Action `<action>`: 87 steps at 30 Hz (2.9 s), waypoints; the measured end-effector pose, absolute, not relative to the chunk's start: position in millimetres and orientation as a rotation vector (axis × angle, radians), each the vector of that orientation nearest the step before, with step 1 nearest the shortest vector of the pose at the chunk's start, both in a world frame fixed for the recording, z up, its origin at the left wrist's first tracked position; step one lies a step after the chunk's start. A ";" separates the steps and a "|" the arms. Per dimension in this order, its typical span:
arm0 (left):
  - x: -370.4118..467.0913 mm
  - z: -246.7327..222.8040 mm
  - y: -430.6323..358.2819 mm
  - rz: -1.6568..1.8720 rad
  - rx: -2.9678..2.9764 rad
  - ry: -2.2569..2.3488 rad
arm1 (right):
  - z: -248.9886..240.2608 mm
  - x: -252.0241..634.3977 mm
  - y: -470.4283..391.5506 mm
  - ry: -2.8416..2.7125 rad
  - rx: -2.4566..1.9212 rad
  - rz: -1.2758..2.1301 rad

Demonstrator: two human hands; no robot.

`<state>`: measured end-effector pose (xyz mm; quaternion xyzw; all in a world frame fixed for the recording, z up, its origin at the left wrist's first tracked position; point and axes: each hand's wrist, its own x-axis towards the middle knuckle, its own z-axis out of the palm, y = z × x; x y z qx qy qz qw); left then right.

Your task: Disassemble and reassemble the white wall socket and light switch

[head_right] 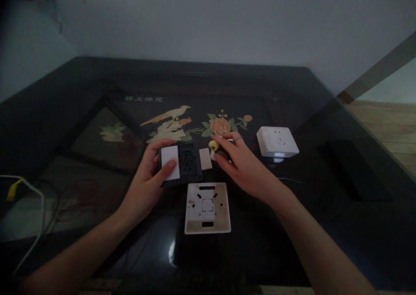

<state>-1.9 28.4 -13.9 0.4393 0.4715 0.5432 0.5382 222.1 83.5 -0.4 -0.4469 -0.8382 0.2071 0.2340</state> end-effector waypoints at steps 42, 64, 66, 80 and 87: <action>-5.9 -5.4 20.4 1.294 1.134 1.138 | 25.2 201.9 4.7 -2.181 -0.802 0.188; -4.8 5.9 14.7 1.587 1.218 0.868 | -3.2 200.6 16.0 -0.995 -0.970 1.704; -9.5 12.0 22.8 1.718 1.060 0.813 | -6.8 205.4 17.0 -0.846 -1.006 1.694; -6.2 19.4 17.8 1.787 1.095 0.982 | 0.7 218.0 28.8 -0.575 -1.151 1.571; -9.4 11.2 19.5 1.667 1.107 1.069 | -0.2 214.7 26.4 -0.610 -1.139 1.524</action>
